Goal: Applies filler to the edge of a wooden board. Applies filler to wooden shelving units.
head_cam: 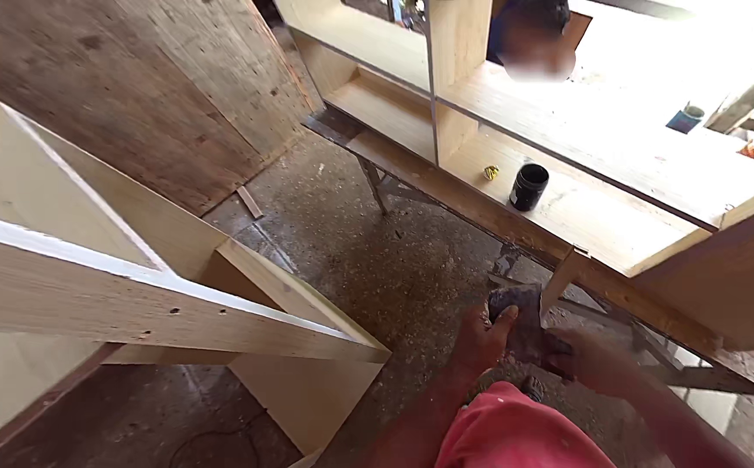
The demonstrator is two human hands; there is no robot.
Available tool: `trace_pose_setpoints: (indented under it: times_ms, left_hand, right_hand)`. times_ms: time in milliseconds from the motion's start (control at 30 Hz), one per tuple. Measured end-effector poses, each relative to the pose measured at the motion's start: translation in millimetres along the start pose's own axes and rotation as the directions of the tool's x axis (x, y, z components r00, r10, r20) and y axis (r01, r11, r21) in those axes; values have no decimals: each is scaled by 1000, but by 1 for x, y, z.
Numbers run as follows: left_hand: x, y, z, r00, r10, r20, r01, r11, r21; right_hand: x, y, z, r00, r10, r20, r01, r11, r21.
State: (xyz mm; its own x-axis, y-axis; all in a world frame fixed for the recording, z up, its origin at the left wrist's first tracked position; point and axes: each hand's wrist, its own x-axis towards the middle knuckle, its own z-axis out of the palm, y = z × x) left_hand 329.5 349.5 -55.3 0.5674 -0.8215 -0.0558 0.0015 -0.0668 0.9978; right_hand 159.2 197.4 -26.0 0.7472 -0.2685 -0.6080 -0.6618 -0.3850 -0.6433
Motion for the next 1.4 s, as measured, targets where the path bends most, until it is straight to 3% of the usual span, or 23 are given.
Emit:
trace_pose_setpoints:
  times_ms: [67,133,200,267,367,433,600,767,867,967,1033,1133,1267,1333,1400]
  left_hand:
    - [4,-6,-12,987,-151,-56,151,988,-3]
    - [5,-13,-21,949,-304,-80,307,951,27]
    - [3,-21,-21,923,-373,-95,378,925,41]
    - [1,-26,-15,917,-390,-88,395,917,49]
    - [-3,-29,-4,907,-421,-19,422,905,63]
    - [-1,-37,-5,901,-433,0,433,901,42]
    - [-2,-35,-14,876,-480,47,480,877,9]
    - [-19,-26,-18,903,-404,149,418,905,-81]
    - [-30,-28,-25,937,-331,113,345,930,-131]
    - [-35,-48,-47,925,-377,-41,359,906,-225]
    - [-41,-59,-57,900,-412,-145,341,870,-358]
    - [-47,-58,-64,858,-484,-173,302,747,-592]
    - [-48,-52,-54,837,-548,9,348,520,-780]
    - [-48,-57,-44,832,-535,150,423,436,-795]
    - [-50,-57,-33,804,-536,256,494,365,-789]
  right_hand:
    - [-6,6,1,985,17,-174,-48,984,-173]
    - [-18,12,12,922,-135,-363,-20,920,-392]
    - [-32,6,28,841,-317,-438,25,832,-554]
    - [-40,-9,42,843,-356,-403,18,767,-641]
    - [-28,-22,59,947,-174,-270,-61,727,-684]
    - [-15,-28,61,973,-70,-221,-107,709,-697]
    - [18,-39,54,984,25,-176,-141,712,-688]
    - [65,-12,23,982,81,-173,-172,773,-611]
    - [87,19,5,985,128,-114,-164,900,-403]
    - [81,27,-9,995,52,-81,-49,998,38]
    - [71,30,-10,995,-36,-95,71,917,393]
    - [64,17,-2,985,-121,-124,173,642,747]
    - [67,5,9,945,-317,-83,217,414,884]
    - [70,-2,13,929,-367,-48,208,411,888]
    - [70,-15,16,944,-328,-12,182,493,851]
